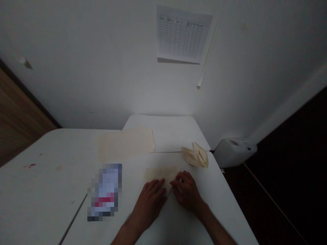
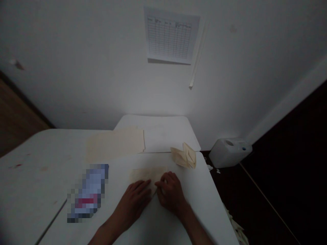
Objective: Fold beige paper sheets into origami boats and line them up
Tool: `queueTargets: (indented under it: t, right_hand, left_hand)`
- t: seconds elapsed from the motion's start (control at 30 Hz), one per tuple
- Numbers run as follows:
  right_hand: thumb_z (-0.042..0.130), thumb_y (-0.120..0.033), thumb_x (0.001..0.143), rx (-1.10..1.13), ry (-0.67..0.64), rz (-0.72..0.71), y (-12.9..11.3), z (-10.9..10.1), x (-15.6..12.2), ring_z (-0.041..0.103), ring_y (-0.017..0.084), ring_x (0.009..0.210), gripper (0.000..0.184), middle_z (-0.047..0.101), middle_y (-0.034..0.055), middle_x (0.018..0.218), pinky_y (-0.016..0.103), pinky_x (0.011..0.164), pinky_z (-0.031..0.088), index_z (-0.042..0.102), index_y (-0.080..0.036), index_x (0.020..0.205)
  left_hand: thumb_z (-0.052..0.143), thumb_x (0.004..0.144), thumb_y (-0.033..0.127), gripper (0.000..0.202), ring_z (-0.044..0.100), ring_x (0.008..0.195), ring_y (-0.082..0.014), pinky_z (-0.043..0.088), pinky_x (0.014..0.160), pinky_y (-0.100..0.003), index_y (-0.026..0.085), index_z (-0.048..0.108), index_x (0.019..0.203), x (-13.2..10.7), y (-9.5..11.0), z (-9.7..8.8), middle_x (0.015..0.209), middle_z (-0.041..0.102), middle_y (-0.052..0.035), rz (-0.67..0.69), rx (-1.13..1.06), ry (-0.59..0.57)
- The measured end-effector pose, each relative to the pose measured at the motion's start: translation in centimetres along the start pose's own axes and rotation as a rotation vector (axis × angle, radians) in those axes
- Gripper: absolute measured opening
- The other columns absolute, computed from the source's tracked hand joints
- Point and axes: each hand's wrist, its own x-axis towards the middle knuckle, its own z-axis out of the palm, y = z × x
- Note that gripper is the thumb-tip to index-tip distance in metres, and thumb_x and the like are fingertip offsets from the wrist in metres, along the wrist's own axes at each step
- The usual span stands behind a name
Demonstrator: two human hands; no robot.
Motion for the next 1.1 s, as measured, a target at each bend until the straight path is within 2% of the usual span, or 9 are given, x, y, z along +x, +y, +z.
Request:
queueTargets:
  t: [0.17, 0.3, 0.4, 0.53, 0.77, 0.87, 1.1]
  right_hand:
    - [0.054, -0.011, 0.078, -0.005, -0.190, -0.074, -1.2, -1.0, -2.2, 0.049, 0.021, 0.083, 0.035, 0.057, 0.0038, 0.086, 0.034, 0.077, 0.039, 0.068, -0.028, 0.105]
    - [0.054, -0.014, 0.078, -0.017, -0.269, -0.083, -1.5, -1.3, -2.2, 0.048, 0.021, 0.085, 0.042, 0.056, 0.0034, 0.088, 0.035, 0.079, 0.037, 0.064, -0.031, 0.116]
    - [0.055, -0.017, 0.080, -0.044, -0.299, -0.084, -1.7, -1.3, -2.0, 0.047, 0.021, 0.085, 0.041, 0.056, 0.0037, 0.089, 0.035, 0.079, 0.036, 0.063, -0.032, 0.117]
    - [0.056, -0.019, 0.079, -0.063, -0.296, -0.052, -2.0, -1.2, -2.0, 0.048, 0.021, 0.084, 0.037, 0.055, 0.0035, 0.087, 0.034, 0.077, 0.036, 0.064, -0.030, 0.114]
    - [0.057, -0.020, 0.079, -0.104, -0.288, -0.040, -2.4, -0.7, -2.2, 0.049, 0.022, 0.083, 0.042, 0.056, 0.0040, 0.087, 0.035, 0.078, 0.037, 0.060, -0.031, 0.119]
    - [0.058, -0.022, 0.080, -0.164, -0.249, 0.014, -2.0, -0.4, -2.4, 0.049, 0.022, 0.084, 0.042, 0.057, 0.0048, 0.088, 0.036, 0.077, 0.036, 0.060, -0.033, 0.120]
    - [0.057, -0.022, 0.084, -0.294, -0.152, 0.163, -0.2, -0.3, -1.8, 0.050, 0.022, 0.079, 0.035, 0.058, 0.0064, 0.085, 0.034, 0.072, 0.035, 0.062, -0.030, 0.118]
  left_hand:
    - [0.058, 0.087, 0.020, 0.015, 0.051, 0.116, -0.0278, 0.047, 0.093, -0.049, 0.025, 0.065, 0.099, -0.1, -0.5, 0.3, 0.129, 0.059, -0.0051, -0.006, -0.055, 0.041]
    - [0.061, 0.086, 0.021, 0.015, 0.052, 0.116, -0.0278, 0.048, 0.092, -0.048, 0.025, 0.066, 0.099, 0.1, -0.6, 0.3, 0.129, 0.059, -0.0053, -0.005, -0.069, 0.061]
    - [0.063, 0.083, 0.018, 0.015, 0.052, 0.115, -0.0284, 0.048, 0.091, -0.049, 0.024, 0.065, 0.097, 0.2, -0.4, 0.1, 0.132, 0.058, -0.0051, -0.027, -0.057, 0.030]
    - [0.062, 0.082, 0.017, 0.014, 0.053, 0.116, -0.0278, 0.048, 0.091, -0.049, 0.024, 0.065, 0.094, 0.4, -0.2, 0.0, 0.134, 0.056, -0.0039, -0.040, -0.051, -0.012]
    - [0.062, 0.084, 0.019, 0.013, 0.053, 0.114, -0.0279, 0.048, 0.090, -0.048, 0.024, 0.065, 0.095, 0.4, -0.5, 0.0, 0.133, 0.057, -0.0050, -0.028, -0.054, -0.020]
    - [0.062, 0.083, 0.018, 0.014, 0.052, 0.116, -0.0284, 0.048, 0.091, -0.049, 0.024, 0.065, 0.096, 0.4, -0.4, -0.1, 0.134, 0.056, -0.0049, -0.038, -0.051, -0.036]
    - [0.061, 0.084, 0.018, 0.016, 0.050, 0.117, -0.0288, 0.047, 0.092, -0.050, 0.024, 0.065, 0.098, 0.3, -0.4, -0.4, 0.137, 0.054, -0.0040, -0.047, -0.070, -0.061]
